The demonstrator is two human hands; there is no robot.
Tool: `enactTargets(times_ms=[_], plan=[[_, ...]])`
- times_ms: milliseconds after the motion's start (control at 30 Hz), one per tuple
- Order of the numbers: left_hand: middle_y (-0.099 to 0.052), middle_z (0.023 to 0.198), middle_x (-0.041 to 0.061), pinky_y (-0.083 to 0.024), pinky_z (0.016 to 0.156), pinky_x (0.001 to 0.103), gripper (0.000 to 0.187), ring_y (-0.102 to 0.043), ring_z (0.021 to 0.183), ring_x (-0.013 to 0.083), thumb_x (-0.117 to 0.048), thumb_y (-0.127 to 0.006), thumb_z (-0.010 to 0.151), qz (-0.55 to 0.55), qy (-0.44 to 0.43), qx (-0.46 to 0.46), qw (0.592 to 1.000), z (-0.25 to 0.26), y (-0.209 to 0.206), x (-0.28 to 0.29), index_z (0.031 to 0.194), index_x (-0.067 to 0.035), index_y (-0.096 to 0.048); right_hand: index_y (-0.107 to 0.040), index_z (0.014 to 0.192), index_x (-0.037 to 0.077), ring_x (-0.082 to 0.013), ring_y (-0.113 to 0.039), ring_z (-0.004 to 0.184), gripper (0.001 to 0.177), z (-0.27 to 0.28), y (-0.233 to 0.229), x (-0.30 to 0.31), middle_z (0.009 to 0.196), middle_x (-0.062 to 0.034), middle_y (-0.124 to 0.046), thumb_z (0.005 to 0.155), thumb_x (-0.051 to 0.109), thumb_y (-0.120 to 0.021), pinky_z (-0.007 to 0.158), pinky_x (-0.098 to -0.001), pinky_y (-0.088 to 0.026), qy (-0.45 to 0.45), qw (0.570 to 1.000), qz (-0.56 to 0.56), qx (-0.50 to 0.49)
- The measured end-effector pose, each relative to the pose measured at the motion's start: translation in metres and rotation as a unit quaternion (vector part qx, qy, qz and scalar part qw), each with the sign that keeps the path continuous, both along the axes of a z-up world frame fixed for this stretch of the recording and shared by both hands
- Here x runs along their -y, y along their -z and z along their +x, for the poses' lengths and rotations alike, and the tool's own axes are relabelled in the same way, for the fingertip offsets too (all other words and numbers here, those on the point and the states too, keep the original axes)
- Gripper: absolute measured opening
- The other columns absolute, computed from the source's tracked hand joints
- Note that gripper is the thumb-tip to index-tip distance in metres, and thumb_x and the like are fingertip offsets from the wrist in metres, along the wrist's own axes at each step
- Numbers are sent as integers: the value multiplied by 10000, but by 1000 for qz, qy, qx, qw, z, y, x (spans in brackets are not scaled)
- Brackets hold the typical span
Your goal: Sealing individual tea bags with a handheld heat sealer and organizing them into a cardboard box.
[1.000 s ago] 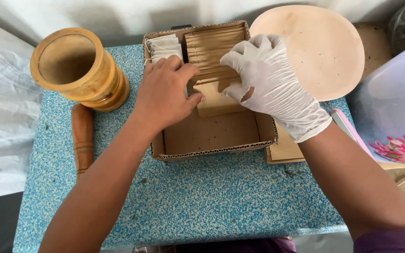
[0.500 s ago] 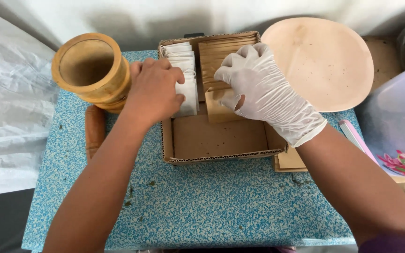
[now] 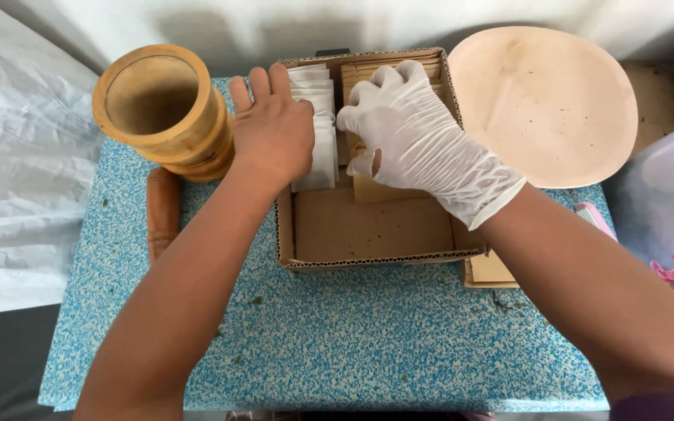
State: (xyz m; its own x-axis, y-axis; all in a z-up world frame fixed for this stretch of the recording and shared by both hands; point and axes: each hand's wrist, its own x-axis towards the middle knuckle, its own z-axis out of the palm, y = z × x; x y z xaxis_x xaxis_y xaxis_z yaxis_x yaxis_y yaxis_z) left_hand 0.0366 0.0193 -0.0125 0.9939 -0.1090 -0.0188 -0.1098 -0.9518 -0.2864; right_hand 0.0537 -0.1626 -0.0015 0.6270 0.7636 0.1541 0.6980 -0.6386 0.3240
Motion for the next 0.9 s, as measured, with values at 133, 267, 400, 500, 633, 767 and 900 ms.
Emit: enactTargets(times_ms=[133, 267, 400, 500, 633, 767, 900], plan=[[-378, 1154, 104, -230, 919, 484, 192, -339, 1014, 351, -59, -638, 690, 4, 6, 26, 1000, 0, -1, 0, 749, -238, -675, -728, 992, 244, -349, -595, 958, 486, 8, 2, -4, 1040, -42, -702, 691, 625, -707, 857, -533, -385, 3, 1000, -2, -1], [-418, 1046, 89, -244, 867, 480, 251, -343, 973, 350, 1, -634, 662, -15, 36, 39, 998, -6, -2, -4, 736, -232, -689, -726, 1036, 263, -356, -583, 969, 519, 13, 6, -10, 1016, -54, -702, 708, 665, -709, 874, -543, -375, 29, 999, -12, -32], [-525, 970, 37, -271, 807, 469, 341, -392, 946, 338, 23, -566, 737, -33, 48, 23, 998, -12, -16, -7, 790, -269, -734, -715, 1043, 265, -375, -556, 1012, 555, 16, 2, -23, 1034, -70, -678, 770, 746, -674, 908, -569, -356, 53, 994, -11, -91], [-578, 885, -13, -265, 795, 475, 357, -411, 951, 334, 22, -550, 746, -31, 43, 12, 998, -10, -15, -9, 809, -270, -746, -729, 1066, 273, -389, -532, 1069, 485, 14, -2, -30, 1079, -86, -664, 826, 684, -634, 952, -591, -335, 72, 988, -8, -139], [-609, 838, -8, -262, 803, 471, 344, -419, 943, 329, 77, -562, 723, -58, 63, 12, 996, -14, -19, -13, 795, -218, -724, -733, 1083, 295, -378, -537, 1070, 509, 16, 6, -30, 1092, -66, -663, 844, 725, -603, 966, -592, -328, 67, 989, -16, -134], [-670, 787, -26, -262, 793, 467, 222, -440, 925, 310, -7, -553, 800, -48, 76, 21, 996, -14, -17, -15, 816, -201, -660, -738, 1036, 316, -365, -527, 1049, 432, 22, 8, -30, 1080, -39, -667, 837, 685, -633, 977, -589, -318, 70, 989, -10, -128], [-632, 706, -19, -261, 792, 450, 277, -433, 876, 294, 71, -509, 761, -48, 87, 32, 995, -15, -17, -16, 818, -175, -625, -768, 941, 390, -323, -527, 1011, 229, 30, 17, -30, 1017, 50, -691, 818, 525, -630, 959, -541, -298, 82, 988, 36, -124]])
